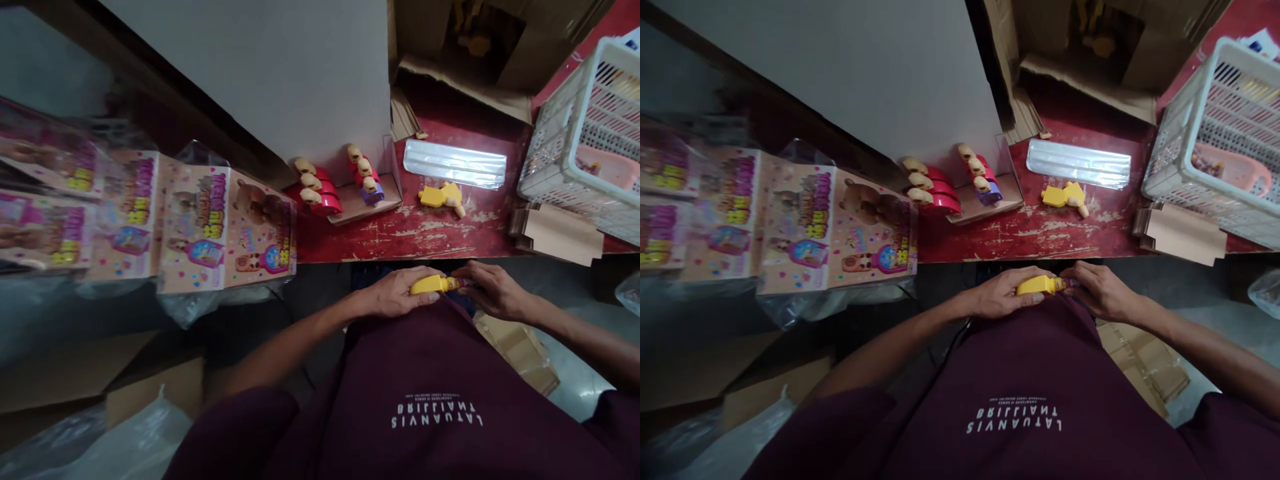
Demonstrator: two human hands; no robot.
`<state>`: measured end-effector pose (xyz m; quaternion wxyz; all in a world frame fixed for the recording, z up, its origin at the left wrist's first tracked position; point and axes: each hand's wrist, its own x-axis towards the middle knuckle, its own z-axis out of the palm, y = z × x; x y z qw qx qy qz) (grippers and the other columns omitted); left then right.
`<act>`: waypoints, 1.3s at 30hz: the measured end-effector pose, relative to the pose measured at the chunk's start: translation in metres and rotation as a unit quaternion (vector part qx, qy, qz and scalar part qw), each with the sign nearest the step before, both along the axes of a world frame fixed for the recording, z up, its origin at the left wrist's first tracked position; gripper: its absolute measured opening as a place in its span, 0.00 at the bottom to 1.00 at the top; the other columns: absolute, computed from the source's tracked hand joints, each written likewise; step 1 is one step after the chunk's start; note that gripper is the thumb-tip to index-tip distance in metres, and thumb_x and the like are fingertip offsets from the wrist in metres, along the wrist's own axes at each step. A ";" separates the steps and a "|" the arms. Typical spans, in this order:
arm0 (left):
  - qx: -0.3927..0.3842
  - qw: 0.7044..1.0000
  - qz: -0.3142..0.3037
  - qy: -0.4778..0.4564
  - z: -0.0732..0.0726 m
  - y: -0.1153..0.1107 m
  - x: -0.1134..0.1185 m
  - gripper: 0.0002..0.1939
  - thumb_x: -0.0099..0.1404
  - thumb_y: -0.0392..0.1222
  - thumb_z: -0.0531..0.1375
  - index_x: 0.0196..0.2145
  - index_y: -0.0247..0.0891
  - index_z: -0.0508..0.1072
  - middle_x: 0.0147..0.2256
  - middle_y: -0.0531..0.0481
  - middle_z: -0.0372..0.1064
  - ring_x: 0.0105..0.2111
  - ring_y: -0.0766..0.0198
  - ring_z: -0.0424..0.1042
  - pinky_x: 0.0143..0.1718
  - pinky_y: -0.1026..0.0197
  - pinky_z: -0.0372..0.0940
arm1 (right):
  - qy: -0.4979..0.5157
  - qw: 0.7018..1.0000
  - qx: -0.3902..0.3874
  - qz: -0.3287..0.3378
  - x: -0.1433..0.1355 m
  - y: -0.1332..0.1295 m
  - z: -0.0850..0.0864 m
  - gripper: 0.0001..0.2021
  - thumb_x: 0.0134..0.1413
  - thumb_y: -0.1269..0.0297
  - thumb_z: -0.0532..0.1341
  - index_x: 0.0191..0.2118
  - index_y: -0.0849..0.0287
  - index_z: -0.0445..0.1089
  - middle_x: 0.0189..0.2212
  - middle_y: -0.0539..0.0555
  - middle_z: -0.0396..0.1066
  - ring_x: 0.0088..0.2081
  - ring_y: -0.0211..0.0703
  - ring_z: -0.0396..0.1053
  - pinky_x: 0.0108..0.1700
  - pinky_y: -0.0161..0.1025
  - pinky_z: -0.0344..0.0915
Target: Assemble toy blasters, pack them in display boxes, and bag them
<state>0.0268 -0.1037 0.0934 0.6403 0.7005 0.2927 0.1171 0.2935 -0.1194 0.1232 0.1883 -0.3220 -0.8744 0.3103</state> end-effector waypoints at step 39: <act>0.211 0.957 -0.088 0.180 -0.029 0.008 0.001 0.16 0.68 0.47 0.61 0.51 0.39 0.72 0.47 0.45 0.75 0.43 0.55 0.75 0.41 0.58 0.66 | -0.049 0.912 -0.386 -0.132 -0.020 -0.008 -0.036 0.26 0.66 0.41 0.54 0.43 0.63 0.73 0.31 0.55 0.74 0.29 0.39 0.68 0.31 0.36 0.63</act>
